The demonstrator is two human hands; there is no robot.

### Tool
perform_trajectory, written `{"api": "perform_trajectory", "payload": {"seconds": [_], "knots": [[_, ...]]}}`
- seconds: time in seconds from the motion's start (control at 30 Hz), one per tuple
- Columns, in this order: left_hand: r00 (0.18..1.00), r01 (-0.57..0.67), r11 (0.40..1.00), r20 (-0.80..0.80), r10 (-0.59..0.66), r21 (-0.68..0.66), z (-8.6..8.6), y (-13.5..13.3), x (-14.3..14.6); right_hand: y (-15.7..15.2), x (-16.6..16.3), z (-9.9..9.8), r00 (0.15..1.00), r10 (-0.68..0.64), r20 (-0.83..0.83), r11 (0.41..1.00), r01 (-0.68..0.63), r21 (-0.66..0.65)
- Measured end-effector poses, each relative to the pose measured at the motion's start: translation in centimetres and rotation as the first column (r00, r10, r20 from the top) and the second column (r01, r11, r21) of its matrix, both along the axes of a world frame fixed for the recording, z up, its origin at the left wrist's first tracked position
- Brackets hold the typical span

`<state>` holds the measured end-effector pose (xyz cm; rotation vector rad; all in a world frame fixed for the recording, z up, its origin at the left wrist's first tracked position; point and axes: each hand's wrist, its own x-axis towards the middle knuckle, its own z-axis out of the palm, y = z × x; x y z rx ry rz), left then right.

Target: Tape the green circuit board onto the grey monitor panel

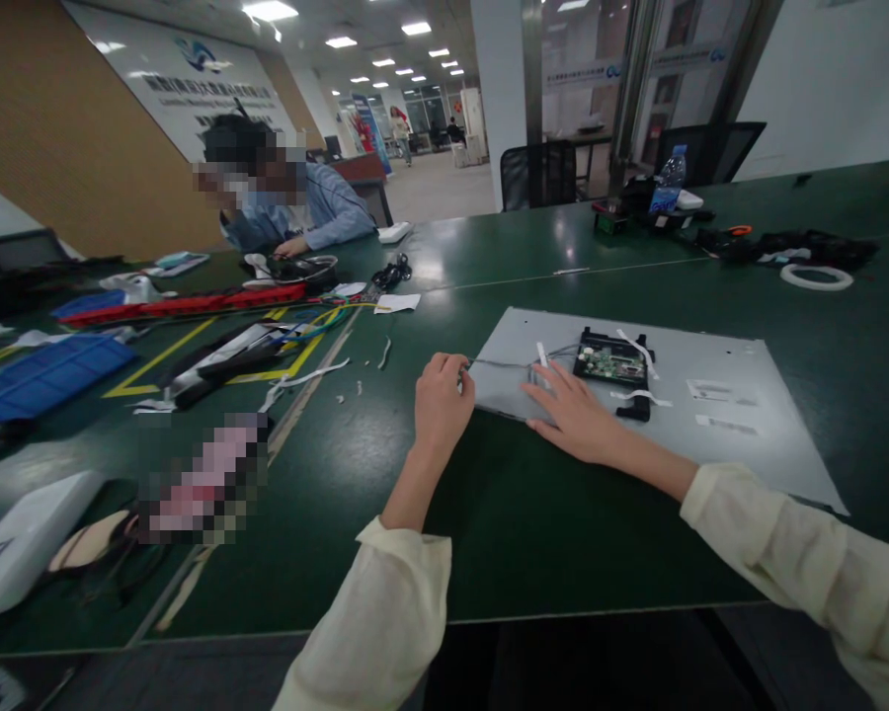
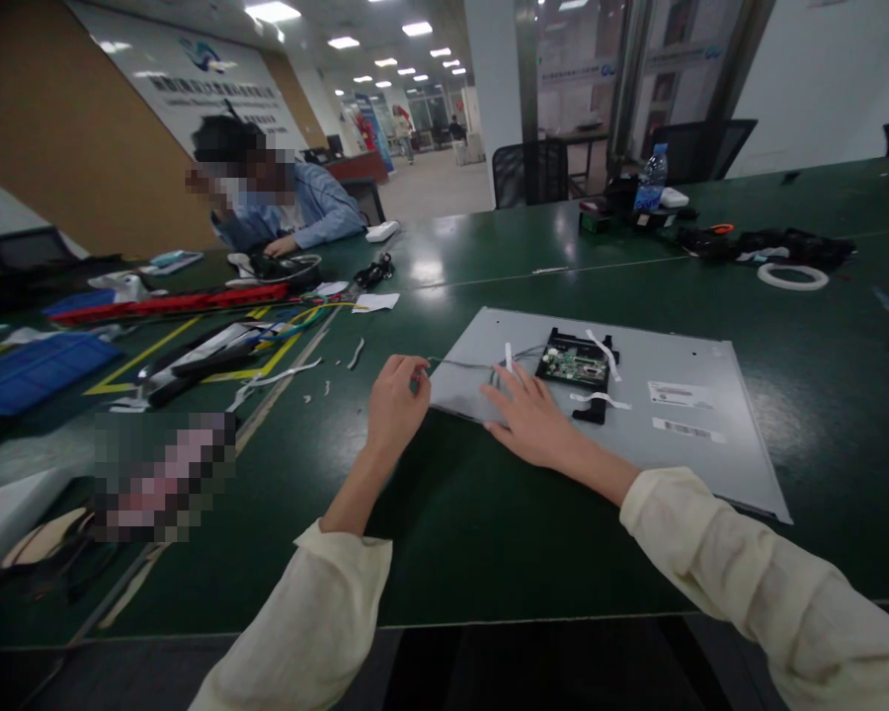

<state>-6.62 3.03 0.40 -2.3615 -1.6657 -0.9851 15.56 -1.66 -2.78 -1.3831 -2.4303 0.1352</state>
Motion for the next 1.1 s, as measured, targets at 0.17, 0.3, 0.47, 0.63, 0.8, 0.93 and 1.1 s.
{"api": "perform_trajectory", "payload": {"seconds": [0.17,0.3,0.47,0.63,0.8,0.93,1.1], "knots": [[0.999,0.003,1.000,-0.038,-0.004,-0.016,-0.2,0.0,0.1,3.5,3.5,-1.1,0.965,-0.256,0.061,0.967,0.255,0.015],[0.997,0.029,0.998,-0.069,-0.033,-0.049,-0.4,-0.1,0.3,6.0,6.8,-2.4,0.893,-0.442,0.079,0.896,0.438,0.065],[0.994,0.044,0.995,-0.093,-0.052,-0.089,-0.5,-0.3,0.5,8.0,11.1,-3.4,0.798,-0.599,0.063,0.800,0.594,0.089],[0.993,0.035,0.991,-0.109,-0.049,-0.131,-0.4,-0.5,0.5,8.9,14.6,-4.1,0.716,-0.693,0.079,0.720,0.686,0.101],[0.990,0.026,0.983,-0.129,-0.050,-0.181,-0.5,-0.7,0.7,9.8,17.1,-5.0,0.655,-0.753,0.062,0.657,0.744,0.124],[0.984,0.041,0.978,-0.162,-0.075,-0.205,-0.7,-0.9,0.8,10.6,18.2,-5.2,0.628,-0.778,0.035,0.628,0.772,0.098],[0.972,0.045,0.974,-0.215,-0.093,-0.220,-0.7,-0.9,0.6,10.7,18.6,-4.4,0.574,-0.819,-0.012,0.571,0.817,0.080]]}}
